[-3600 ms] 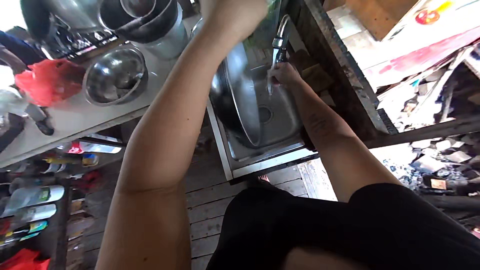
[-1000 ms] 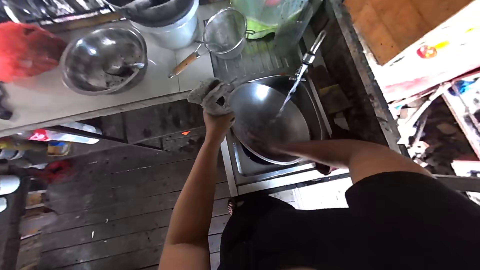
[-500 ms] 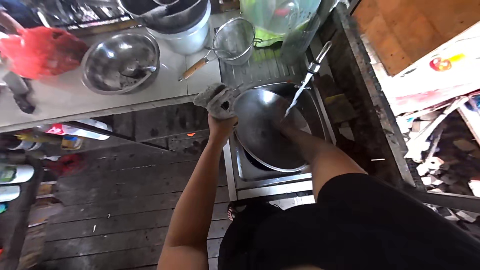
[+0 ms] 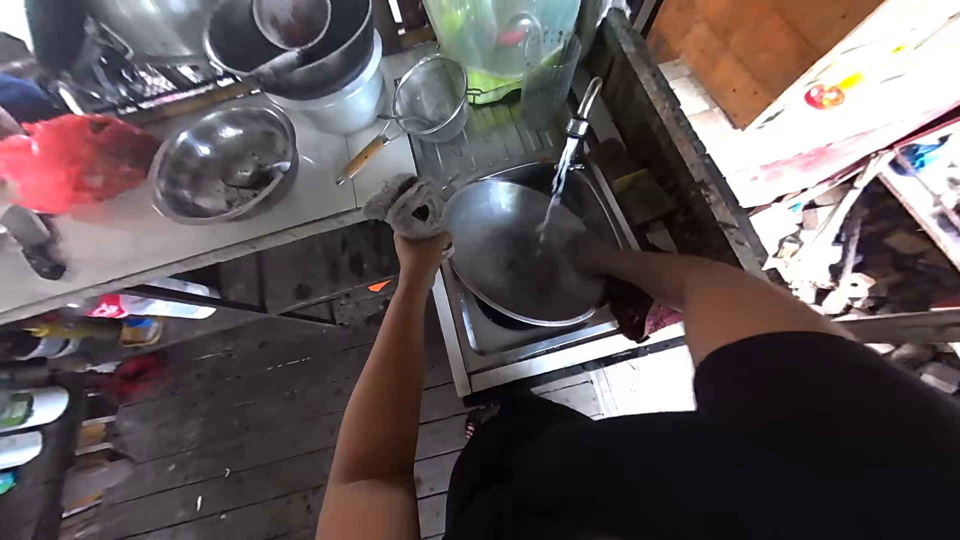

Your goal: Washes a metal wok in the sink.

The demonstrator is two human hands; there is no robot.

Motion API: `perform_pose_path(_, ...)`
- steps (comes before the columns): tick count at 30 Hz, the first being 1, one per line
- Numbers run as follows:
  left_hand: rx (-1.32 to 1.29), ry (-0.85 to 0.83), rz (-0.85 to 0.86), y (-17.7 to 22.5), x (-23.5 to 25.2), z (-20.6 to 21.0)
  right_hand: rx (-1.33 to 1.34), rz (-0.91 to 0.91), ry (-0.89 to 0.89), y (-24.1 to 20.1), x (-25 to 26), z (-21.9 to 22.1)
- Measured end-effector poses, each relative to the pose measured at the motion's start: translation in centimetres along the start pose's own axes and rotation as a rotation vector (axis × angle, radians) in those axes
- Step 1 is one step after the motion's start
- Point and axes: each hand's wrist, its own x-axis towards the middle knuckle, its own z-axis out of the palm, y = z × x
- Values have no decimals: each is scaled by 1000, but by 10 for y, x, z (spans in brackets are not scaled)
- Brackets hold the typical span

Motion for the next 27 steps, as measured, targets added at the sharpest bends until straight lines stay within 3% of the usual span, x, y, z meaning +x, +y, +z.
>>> perform_pose_path(3,-5,-18,22,1,0,-1,-52,202,136,-25,40,-59)
perform_pose_path(5,44,-7,6,0,0,-2,136,371,270,-67,59,-57)
perform_pose_path(6,74,6,-2,0,0,-1,231,402,280,-83,68,-49)
perform_pose_path(8,85,14,-5,1,1,0,213,201,147,-95,83,-37)
perform_pose_path(9,72,11,-3,1,0,-1,170,137,197,-90,89,-26)
perform_pose_path(12,25,9,27,-3,-1,-1,340,460,367,-88,85,-35)
perform_pose_path(14,28,10,36,0,0,-1,488,435,460,-112,112,-36)
perform_pose_path(16,31,9,45,-1,-2,-1,752,232,361,-156,124,-41)
perform_pose_path(18,17,28,49,-2,-5,2,1037,59,104,-206,87,-72)
perform_pose_path(20,-1,45,103,8,-6,7,1077,-36,-140,-229,26,-100)
perform_pose_path(22,-18,18,193,34,-4,17,852,-51,-300,-205,-19,-93)
perform_pose_path(24,57,-47,297,66,-6,30,511,64,-372,-150,-31,-53)
perform_pose_path(26,192,-102,415,100,-11,40,314,144,-217,-88,-20,-26)
perform_pose_path(27,280,-127,452,117,-14,42,305,266,-239,-70,-4,-47)
